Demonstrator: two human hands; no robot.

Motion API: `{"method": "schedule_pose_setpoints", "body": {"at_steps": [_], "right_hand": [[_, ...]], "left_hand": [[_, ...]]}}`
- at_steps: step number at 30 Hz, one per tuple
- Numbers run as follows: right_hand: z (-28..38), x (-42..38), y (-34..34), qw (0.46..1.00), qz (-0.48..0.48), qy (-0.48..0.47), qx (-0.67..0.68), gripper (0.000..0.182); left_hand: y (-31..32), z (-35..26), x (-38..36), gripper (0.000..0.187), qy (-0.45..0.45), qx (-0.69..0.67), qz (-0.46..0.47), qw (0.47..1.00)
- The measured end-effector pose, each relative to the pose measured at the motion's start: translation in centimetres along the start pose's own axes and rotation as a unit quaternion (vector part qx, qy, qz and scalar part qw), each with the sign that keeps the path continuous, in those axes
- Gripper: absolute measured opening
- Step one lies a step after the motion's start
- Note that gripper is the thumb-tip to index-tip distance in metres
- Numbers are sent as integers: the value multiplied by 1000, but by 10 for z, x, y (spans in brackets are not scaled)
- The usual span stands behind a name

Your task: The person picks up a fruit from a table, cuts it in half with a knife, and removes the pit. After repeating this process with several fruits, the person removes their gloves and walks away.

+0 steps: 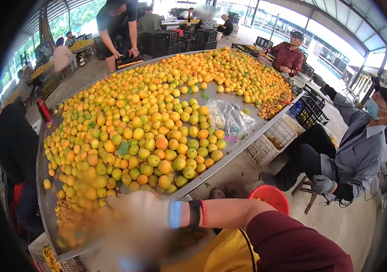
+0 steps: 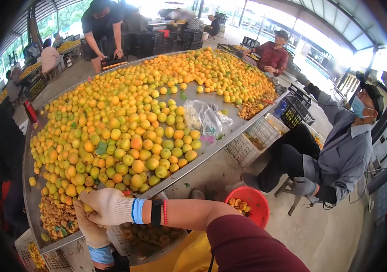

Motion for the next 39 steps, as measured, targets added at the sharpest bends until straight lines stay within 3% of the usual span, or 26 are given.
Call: {"method": "schedule_pose_setpoints", "body": {"at_steps": [2, 4, 5, 7, 8, 9, 10, 11, 12, 13, 14, 15, 17, 18, 20, 21, 23, 29, 32, 34, 35, 37, 38, 39], "right_hand": [[-1, 1, 1, 1000, -2, 5, 7, 39], [-3, 3, 1, 1000, -13, 9, -9, 38], [-8, 4, -1, 1000, -12, 10, -7, 38], [-20, 12, 0, 999, 43, -32, 11, 37], [-23, 14, 1, 997, 74, -2, 6, 37], [-21, 13, -4, 995, 88, 21, 36, 39], [-30, 13, 0, 996, 77, -4, 45, 44], [-40, 14, 4, 996, 67, -28, 54, 49], [-40, 14, 3, 996, 71, -7, 51, 56], [-40, 14, 3, 996, 74, 16, 46, 64], [-38, 14, 2, 995, 86, 2, 45, 64], [-39, 14, 3, 992, 117, 38, 43, 69], [-46, 15, 10, 984, 151, 66, 68, 77], [-47, 16, 13, 987, 127, 27, 89, 77], [-48, 15, 16, 992, 70, -46, 99, 75], [-46, 17, 14, 992, 36, -85, 85, 72], [-27, 17, -2, 995, 55, -69, 51, 62], [-20, 21, -5, 995, 42, -93, 12, 54], [-16, 27, -5, 994, 50, -92, 5, 54], [-15, 32, -2, 994, 8, -112, -3, 61], [-14, 34, -4, 992, 25, -122, 0, 59], [-22, 38, 7, 990, -9, -142, 9, 53], [-25, 39, 11, 989, -6, -145, 11, 52], [-25, 41, 13, 991, 43, -115, 49, 42]], "left_hand": [[7, 0, 4, 52, -6, -12, 48, 999], [8, 9, 9, 51, 21, -15, -108, 994], [-3, 12, 11, 51, 19, -15, -110, 994], [-21, 14, 15, 50, -90, -114, 147, 979], [-2, 11, 11, 49, -53, -16, 28, 998], [3, 13, 17, 49, -51, -4, -107, 993], [2, 4, 16, 49, -48, 161, -79, 983], [1, -3, 15, 50, -52, 320, -54, 945], [3, -1, 15, 51, 65, 510, -58, 856], [13, -3, 15, 53, 168, 674, -59, 717], [9, -10, 12, 53, 76, 585, 15, 807], [2, -8, 9, 53, 81, 586, 0, 807], [9, -6, 10, 48, 205, 721, 37, 661], [10, -9, 6, 48, 210, 722, 29, 659], [22, -22, 7, 46, -14, 583, 9, 812], [18, -23, 12, 46, 0, 584, 10, 812], [-2, -12, 13, 43, 12, 398, 40, 917], [-14, -1, 19, 37, -9, 282, 14, 959], [-3, -8, 18, 40, 28, 233, 8, 972], [-8, -6, 23, 40, 111, 388, -16, 915], [18, -21, 17, 42, -17, 133, -55, 990], [7, -17, 17, 46, -62, 100, -44, 992], [13, -19, 19, 33, -74, 66, -82, 992], [10, -20, 20, 33, -88, 88, -95, 988]]}}
Point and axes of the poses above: each hand's wrist, its own x-axis towards the middle knuckle, its own y-axis out of the palm, z = x × y, the point moved 3 cm from there along x, towards the middle knuckle, and after that the axes turned 10 degrees about z, right-handed, at the moved point
